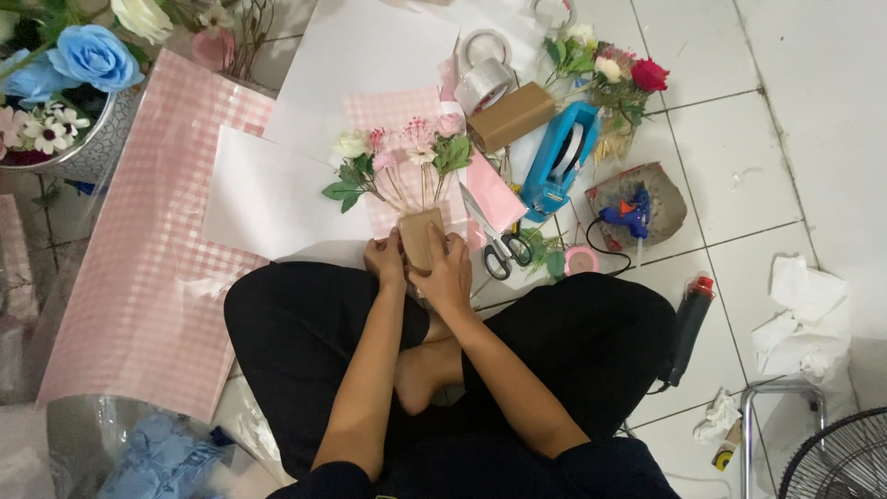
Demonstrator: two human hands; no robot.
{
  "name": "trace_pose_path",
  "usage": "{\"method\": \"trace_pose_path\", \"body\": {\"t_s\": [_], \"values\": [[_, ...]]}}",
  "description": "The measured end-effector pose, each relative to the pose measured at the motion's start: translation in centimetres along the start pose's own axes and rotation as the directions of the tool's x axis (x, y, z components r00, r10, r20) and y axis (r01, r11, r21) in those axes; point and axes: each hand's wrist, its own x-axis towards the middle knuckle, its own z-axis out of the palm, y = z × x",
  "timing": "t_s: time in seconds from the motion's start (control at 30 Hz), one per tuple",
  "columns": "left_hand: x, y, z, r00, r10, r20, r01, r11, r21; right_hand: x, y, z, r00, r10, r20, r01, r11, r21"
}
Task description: The person wraps a small bouquet of artificial flowers using white and pink checkered paper. They fold the paper around the stems, secure it with tape, and adjust the layers to create a finished presentation.
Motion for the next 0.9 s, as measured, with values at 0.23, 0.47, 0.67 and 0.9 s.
{"method": "trace_pose_path", "body": {"t_s": [0.23, 0.47, 0.67, 0.9], "values": [[3.6, -2.5, 1.2, 0.987, 0.139, -0.078, -0.123, 0.976, 0.178, 0.1, 0.5, 0.0, 0.999, 0.016, -0.04, -0.015, 1.0, 0.004], [1.5, -0.4, 0.9, 0.972, 0.226, -0.058, -0.212, 0.96, 0.183, 0.2, 0.9, 0.0, 0.998, 0.028, -0.048, -0.028, 1.0, -0.002], [0.8, -0.7, 0.6, 0.987, 0.124, 0.1, -0.124, 0.992, -0.012, 0.4, 1.1, 0.0, 0.999, 0.051, -0.007, -0.051, 0.999, 0.007], [-3.8, 3.0, -0.7, 0.978, 0.146, 0.151, -0.142, 0.989, -0.038, 0.5, 1.2, -0.1, 0.996, 0.083, 0.041, -0.085, 0.996, 0.042]]}}
